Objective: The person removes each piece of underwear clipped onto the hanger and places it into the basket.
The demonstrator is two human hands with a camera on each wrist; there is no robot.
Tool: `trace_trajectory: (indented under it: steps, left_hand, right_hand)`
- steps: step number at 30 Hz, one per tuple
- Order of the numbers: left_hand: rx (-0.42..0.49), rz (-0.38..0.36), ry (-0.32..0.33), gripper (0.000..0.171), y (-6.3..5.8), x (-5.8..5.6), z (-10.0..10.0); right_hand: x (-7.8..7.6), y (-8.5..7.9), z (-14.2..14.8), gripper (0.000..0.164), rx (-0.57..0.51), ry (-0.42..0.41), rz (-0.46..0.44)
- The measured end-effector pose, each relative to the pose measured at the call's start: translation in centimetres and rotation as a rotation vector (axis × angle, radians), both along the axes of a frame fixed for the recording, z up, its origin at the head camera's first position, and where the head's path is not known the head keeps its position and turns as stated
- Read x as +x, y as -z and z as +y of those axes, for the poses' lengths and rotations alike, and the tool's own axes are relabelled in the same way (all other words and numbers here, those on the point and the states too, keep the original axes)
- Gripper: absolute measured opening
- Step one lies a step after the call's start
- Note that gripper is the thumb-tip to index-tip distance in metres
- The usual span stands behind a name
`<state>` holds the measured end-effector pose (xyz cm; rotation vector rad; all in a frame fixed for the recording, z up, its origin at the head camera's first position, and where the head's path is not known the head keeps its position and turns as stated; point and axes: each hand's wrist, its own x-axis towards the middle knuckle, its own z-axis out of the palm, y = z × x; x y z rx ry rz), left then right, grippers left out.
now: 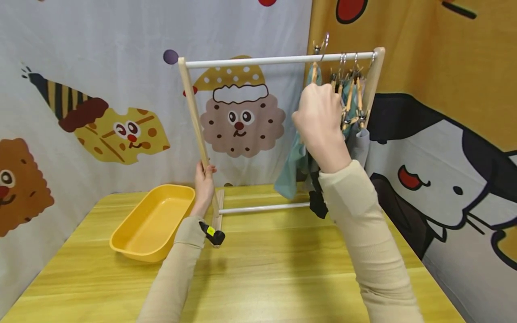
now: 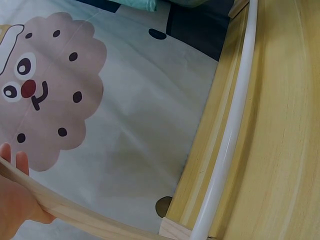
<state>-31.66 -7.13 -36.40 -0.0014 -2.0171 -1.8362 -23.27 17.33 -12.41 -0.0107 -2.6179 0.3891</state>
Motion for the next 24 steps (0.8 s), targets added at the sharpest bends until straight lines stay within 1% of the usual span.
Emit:
trace_trajectory:
  steps: [3,8,10,12,15,19,24]
  left_hand:
    - [0.006,-0.003,0.005,0.040,0.0,0.0,0.0]
    - [0.004,-0.012,0.015,0.042,0.0,0.0,-0.1]
    - [0.002,-0.014,0.017,0.042,0.1,-0.1,-0.1]
    - [0.008,-0.018,0.019,0.042,0.1,-0.1,-0.2]
    - [0.014,-0.015,0.019,0.042,0.1,-0.1,-0.2]
    - [0.020,-0.004,0.013,0.041,0.1,-0.1,-0.2]
    - [0.011,-0.003,0.007,0.041,0.0,0.0,-0.1]
  right_hand:
    - [0.8,0.6,0.1,0.036,-0.006,-0.031,0.049]
    - [1.7,1.9,0.4,0.036,-0.010,-0.108,0.097]
    - [1.9,2.5,0.6,0.037,0.001,-0.144,0.094]
    - [2.1,3.0,0.8,0.033,0.009,-0.174,0.084]
    - [2.1,3.8,1.2,0.027,0.017,-0.210,0.053]
    - [2.1,4.8,1.8,0.029,0.029,-0.253,0.016]
    - [2.3,5.9,2.4,0.024,0.046,-0.330,-0.030]
